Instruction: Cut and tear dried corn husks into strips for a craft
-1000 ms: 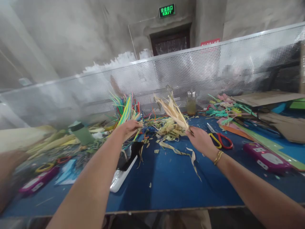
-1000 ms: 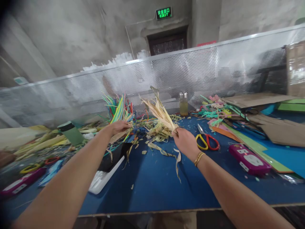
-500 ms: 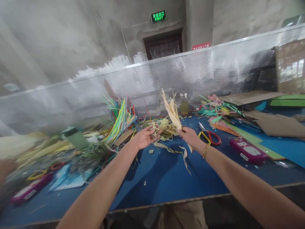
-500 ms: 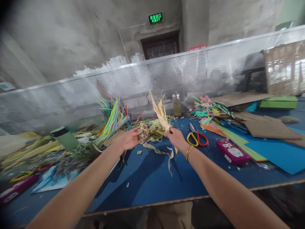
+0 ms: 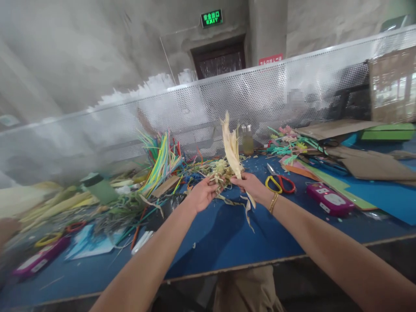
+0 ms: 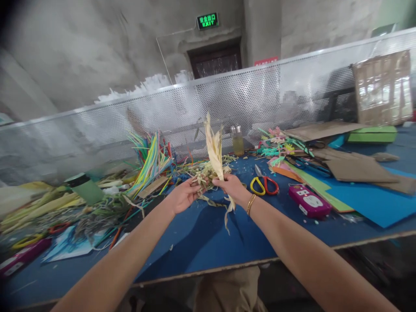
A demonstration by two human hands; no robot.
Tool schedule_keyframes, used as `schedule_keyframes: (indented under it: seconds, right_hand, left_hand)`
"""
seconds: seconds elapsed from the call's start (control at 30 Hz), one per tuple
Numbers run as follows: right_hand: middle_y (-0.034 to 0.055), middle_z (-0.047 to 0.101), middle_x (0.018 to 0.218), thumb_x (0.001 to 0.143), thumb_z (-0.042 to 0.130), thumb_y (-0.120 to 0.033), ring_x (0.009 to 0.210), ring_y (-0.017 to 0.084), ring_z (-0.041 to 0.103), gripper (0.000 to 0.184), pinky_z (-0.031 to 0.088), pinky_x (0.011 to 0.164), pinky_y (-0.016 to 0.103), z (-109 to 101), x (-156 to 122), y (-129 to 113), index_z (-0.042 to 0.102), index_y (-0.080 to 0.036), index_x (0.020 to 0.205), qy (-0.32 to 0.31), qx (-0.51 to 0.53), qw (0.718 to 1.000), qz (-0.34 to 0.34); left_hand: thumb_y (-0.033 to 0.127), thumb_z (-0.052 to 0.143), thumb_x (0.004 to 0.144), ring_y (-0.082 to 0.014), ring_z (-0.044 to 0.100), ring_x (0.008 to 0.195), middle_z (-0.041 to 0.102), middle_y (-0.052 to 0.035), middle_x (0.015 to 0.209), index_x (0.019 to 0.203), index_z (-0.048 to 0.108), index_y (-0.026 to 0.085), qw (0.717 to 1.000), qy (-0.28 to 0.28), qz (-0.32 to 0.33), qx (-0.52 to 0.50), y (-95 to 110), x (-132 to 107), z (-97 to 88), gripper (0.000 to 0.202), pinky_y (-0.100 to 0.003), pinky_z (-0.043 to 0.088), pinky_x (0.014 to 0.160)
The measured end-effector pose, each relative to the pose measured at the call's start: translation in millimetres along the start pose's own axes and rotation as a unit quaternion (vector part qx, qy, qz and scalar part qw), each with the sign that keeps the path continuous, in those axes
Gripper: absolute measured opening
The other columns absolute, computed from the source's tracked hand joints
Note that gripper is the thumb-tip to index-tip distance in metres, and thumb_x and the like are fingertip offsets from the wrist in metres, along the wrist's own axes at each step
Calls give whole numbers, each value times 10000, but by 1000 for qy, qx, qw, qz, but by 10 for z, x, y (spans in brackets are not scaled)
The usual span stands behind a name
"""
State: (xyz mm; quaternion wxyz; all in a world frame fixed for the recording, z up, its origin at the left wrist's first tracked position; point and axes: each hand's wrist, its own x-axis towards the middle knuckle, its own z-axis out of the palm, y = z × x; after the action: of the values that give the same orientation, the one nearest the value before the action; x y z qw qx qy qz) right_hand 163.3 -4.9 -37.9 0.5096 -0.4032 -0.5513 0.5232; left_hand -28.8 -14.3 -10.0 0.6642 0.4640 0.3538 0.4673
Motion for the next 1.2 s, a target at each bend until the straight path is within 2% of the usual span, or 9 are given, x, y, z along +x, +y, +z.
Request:
schedule_keyframes:
  seconds: [0.07, 0.23, 0.33, 0.57, 0.83, 0.93, 1.07, 1.2]
  right_hand:
    - [-65, 447, 488, 648, 731, -367, 458, 72, 357, 295, 284, 459, 225, 36, -31, -28, 668, -130, 812, 5, -7, 1000, -8]
    - [-18, 589, 597, 582, 760, -315, 575, 105, 494, 244, 390, 576, 242, 93, -45, 3, 676, -131, 719, 49, -30, 998, -9]
    - [-5, 622, 632, 540, 768, -309, 622, 123, 534, 239, 420, 621, 254, 105, -15, 69, 657, -140, 667, 38, -10, 999, -19]
    - [-32, 499, 490, 604, 702, -267, 519, 101, 452, 136, 342, 501, 229, 117, -28, 36, 644, -151, 644, 28, -22, 999, 15]
    - [-82, 363, 466, 653, 716, -368, 448, 67, 274, 235, 249, 441, 230, 135, -56, 27, 625, -160, 714, 20, -3, 999, 34]
    - [-73, 401, 484, 627, 726, -317, 482, 79, 332, 217, 296, 479, 235, 161, -89, -17, 643, -157, 748, 7, 13, 1000, 19]
    - [-47, 466, 499, 592, 683, -239, 533, 89, 416, 119, 347, 533, 229, 177, -82, 1, 608, -147, 604, 25, -15, 1000, 0]
    - [-16, 577, 598, 571, 667, -228, 593, 99, 491, 108, 396, 604, 231, 176, -42, 78, 616, -134, 585, 36, -17, 999, -27]
  left_hand:
    - [-33, 625, 713, -146, 666, 906, 687, -86, 1078, 1092, 646, 167, 1000, 3, 5, 0, -50, -19, 68, 429, -239, 522, 822]
    - [-29, 626, 697, -124, 661, 867, 692, -62, 1056, 1071, 655, 181, 1000, 12, 18, -16, -205, -14, 174, 430, -208, 512, 784]
    - [-17, 623, 702, -132, 658, 895, 690, -50, 1075, 1090, 642, 195, 999, 17, 26, -31, -278, 9, 189, 443, -210, 516, 767]
    - [13, 583, 742, -142, 660, 872, 700, -48, 1015, 1100, 640, 202, 998, 44, 8, -53, -314, 9, 154, 409, -248, 513, 763]
    - [62, 658, 708, -114, 643, 785, 694, -8, 929, 1061, 645, 232, 996, 50, 39, -56, -364, 0, 149, 392, -233, 486, 725]
    - [55, 661, 700, -116, 643, 785, 693, -7, 924, 1036, 644, 224, 996, 50, 46, -61, -376, -2, 179, 376, -240, 490, 745]
    - [31, 628, 711, -132, 654, 820, 701, -31, 980, 1041, 644, 206, 994, 57, 30, -85, -363, -16, 231, 374, -234, 496, 733]
    - [57, 610, 741, -135, 654, 750, 708, -58, 947, 1007, 655, 178, 991, 50, -5, -124, -312, -41, 272, 295, -245, 509, 689]
